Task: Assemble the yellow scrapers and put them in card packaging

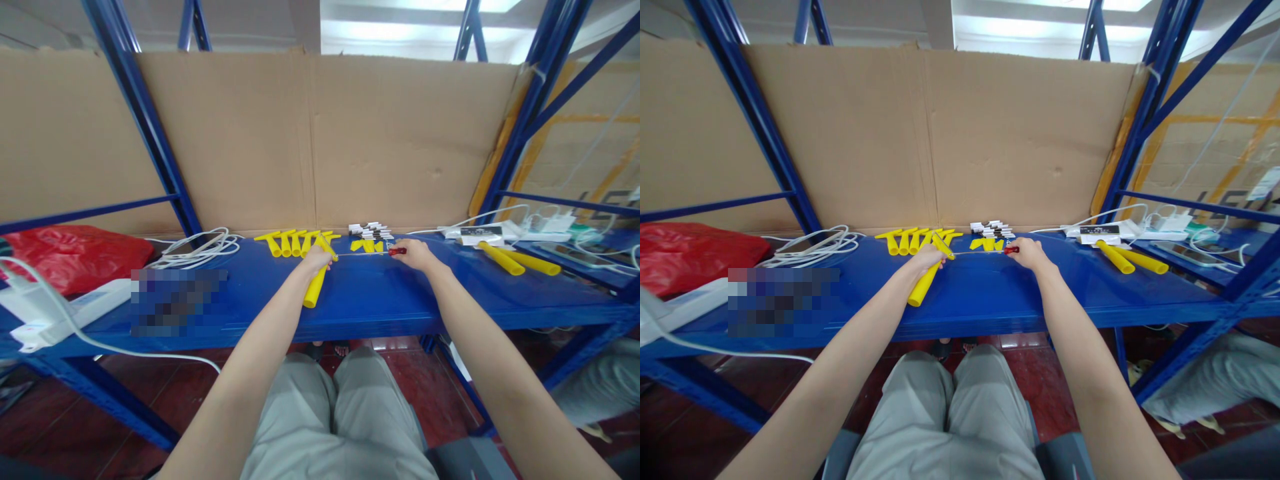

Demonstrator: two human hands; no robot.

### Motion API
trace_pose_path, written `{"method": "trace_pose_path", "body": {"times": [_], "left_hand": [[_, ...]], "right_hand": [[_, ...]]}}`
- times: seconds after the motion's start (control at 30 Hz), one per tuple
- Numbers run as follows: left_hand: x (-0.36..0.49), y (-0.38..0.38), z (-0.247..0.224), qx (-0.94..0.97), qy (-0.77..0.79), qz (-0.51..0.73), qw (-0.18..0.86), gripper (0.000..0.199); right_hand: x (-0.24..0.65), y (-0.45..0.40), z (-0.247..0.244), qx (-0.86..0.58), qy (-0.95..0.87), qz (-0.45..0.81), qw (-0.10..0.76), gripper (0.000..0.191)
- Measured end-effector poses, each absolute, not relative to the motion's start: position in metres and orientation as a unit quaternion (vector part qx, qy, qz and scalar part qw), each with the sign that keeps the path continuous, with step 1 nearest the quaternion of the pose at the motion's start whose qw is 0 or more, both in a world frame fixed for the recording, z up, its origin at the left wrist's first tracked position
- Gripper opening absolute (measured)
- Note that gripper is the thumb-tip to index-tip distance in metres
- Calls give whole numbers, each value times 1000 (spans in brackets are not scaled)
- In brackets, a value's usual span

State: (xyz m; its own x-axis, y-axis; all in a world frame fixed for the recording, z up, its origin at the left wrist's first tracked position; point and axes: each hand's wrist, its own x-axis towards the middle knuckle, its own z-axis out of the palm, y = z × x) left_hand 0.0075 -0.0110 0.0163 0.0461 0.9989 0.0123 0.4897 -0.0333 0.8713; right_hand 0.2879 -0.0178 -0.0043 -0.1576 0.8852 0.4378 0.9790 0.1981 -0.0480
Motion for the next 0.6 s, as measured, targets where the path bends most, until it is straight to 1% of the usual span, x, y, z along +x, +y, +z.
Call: {"method": "trace_pose_path", "body": {"times": [0.17,0.3,0.43,0.6], "left_hand": [[3,-8,17,649,620,312,311,13],[-2,-9,20,688,633,256,245,13],[-7,-12,23,727,631,207,175,18],[-10,-14,25,738,621,205,164,20]], "right_hand": [[276,-28,2,-606,-762,-146,177,27],[268,-32,4,-597,-772,-157,151,22],[261,-37,6,-612,-763,-156,138,18],[256,-40,10,-605,-765,-174,138,13]]}}
